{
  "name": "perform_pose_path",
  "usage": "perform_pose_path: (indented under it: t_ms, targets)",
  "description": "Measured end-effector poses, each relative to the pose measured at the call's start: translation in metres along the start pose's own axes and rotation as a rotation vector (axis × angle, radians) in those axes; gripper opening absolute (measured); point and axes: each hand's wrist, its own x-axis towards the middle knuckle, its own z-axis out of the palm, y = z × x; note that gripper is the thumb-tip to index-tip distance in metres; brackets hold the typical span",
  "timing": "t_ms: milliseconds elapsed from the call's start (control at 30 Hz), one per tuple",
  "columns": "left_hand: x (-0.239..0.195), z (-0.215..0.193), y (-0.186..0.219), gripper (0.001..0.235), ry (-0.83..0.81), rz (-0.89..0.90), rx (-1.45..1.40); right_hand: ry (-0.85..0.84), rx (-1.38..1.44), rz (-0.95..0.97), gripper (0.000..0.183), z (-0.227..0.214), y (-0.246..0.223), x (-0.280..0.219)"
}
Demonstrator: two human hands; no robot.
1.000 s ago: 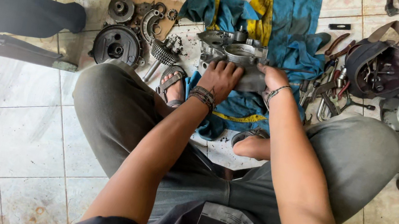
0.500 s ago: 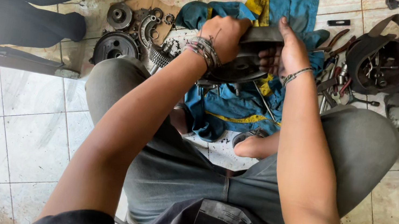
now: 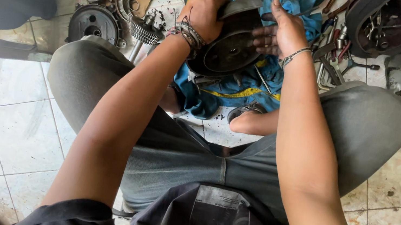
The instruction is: The person uses a screwdriver to scrape and clean the inside of a circular metal engine part. They then place the part down and pick up a larger engine casing, manipulating it with both hands. Finally, they handle a small metal ring, inspecting it closely.
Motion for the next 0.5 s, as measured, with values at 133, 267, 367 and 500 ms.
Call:
perform_pose_path:
  t_ms: [133,267,367,500]
  targets:
    - [0.013,0.009,-0.015,0.03,0.015,-0.007,0.071,0.045,-0.037,0.019,0.062,-0.007,0.01,0.009]
    - [0.021,0.012,-0.008,0.031,0.015,-0.036,0.097,0.037,-0.074,0.063,0.051,-0.02,0.044,0.037]
    - [0.037,0.026,-0.01,0.023,-0.007,0.008,0.101,-0.046,-0.154,0.045,0.01,-0.025,0.093,0.074]
    - [0.053,0.043,-0.018,0.025,-0.024,0.022,0.138,-0.115,-0.316,0.086,0.014,-0.016,0.13,0.086]
